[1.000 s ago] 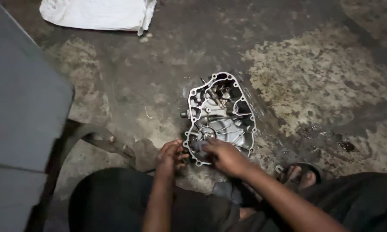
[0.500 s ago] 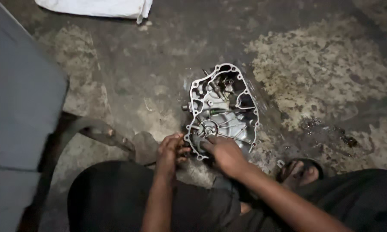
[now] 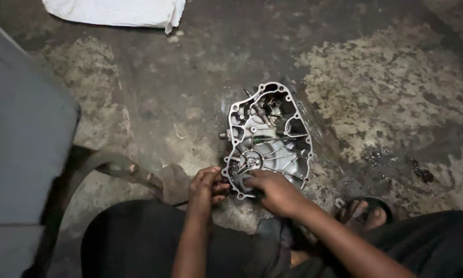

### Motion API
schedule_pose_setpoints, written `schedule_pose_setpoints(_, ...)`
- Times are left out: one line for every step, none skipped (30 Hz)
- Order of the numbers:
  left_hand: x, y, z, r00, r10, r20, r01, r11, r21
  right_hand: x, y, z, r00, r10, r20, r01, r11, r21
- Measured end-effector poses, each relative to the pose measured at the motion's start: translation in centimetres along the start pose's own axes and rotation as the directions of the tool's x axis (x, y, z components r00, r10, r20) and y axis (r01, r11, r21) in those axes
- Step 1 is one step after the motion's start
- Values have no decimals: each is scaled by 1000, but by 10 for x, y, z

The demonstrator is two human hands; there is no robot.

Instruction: The person scrubs the interior surfaces of a disassembled engine casing with a dark cloth. They rotate the casing to access different internal sections and continue scrubbing the metal surfaces.

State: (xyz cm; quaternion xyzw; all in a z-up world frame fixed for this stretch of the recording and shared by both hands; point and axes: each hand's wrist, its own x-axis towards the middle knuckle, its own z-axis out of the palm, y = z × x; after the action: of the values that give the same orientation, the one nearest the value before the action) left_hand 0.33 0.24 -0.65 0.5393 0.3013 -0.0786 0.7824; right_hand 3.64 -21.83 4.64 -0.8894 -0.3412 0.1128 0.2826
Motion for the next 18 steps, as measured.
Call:
schedule_pose_setpoints(2,-1,1,1000,5,3,-5,1000,-6,-3,2,2,1000,27,-5,-27,1000,4)
schedule_pose_setpoints(3,-3,2,1000,12,14,-12,1000,7,-6,4,4,998,54,-9,-54,998,8)
schedule_pose_setpoints(3,-5,1,1000,21,16,-22,1000,23,-6,3,9,997,75,-12,-75,997,19)
schedule_pose_setpoints(3,-6,-2,999,30,19,-31,999,39,-6,3,12,996,84,-9,-83,996,31)
schedule_pose_setpoints(3,-6,-2,1000,17,17,-17,1000,17,-7,5,12,995,95,-7,-95,995,37)
schedule_pose_setpoints(4,-6,-1,1000,4,16,-3,1000,-4,-8,7,11,994,106,-6,-106,993,43)
schedule_pose_setpoints(7,-3,0,1000,-10,16,10,1000,-25,-7,7,13,994,58,-90,-58,998,6)
schedule_pose_setpoints(8,0,2,1000,-19,7,19,1000,3,-3,5,16,985,6,-170,-12,999,-35)
schedule_pose_setpoints(6,1,2,1000,-30,-7,30,999,28,2,4,16,969,-50,-243,32,996,-79)
schedule_pose_setpoints(5,2,3,999,-40,-21,41,998,54,7,2,15,986,15,-167,-31,995,-91)
schedule_pose_setpoints(5,3,3,1000,-26,-6,26,999,36,10,-2,14,993,84,-82,-93,990,-104)
schedule_pose_setpoints(7,4,4,1000,-11,9,11,1000,17,10,-6,11,988,153,3,-152,981,-124)
schedule_pose_setpoints(5,4,3,1000,-2,20,2,1000,0,7,-10,8,984,170,60,-158,972,-172)
schedule_pose_setpoints(-2,2,2,1000,-17,-3,17,1000,9,4,-14,5,975,188,115,-159,962,-220)
schedule_pose_setpoints(-4,5,5,1000,-14,-17,14,1000,18,8,-15,-1,968,201,153,-153,949,-275)
schedule_pose_setpoints(-5,9,7,999,-11,-31,12,1000,26,11,-18,-3,981,156,114,-122,959,-256)
schedule_pose_setpoints(-7,12,9,1000,-8,-29,9,1000,25,10,-20,-3,990,114,78,-93,967,-238)
schedule_pose_setpoints(-8,14,11,1000,-5,-26,6,1000,23,9,-21,-4,997,72,41,-62,973,-221)
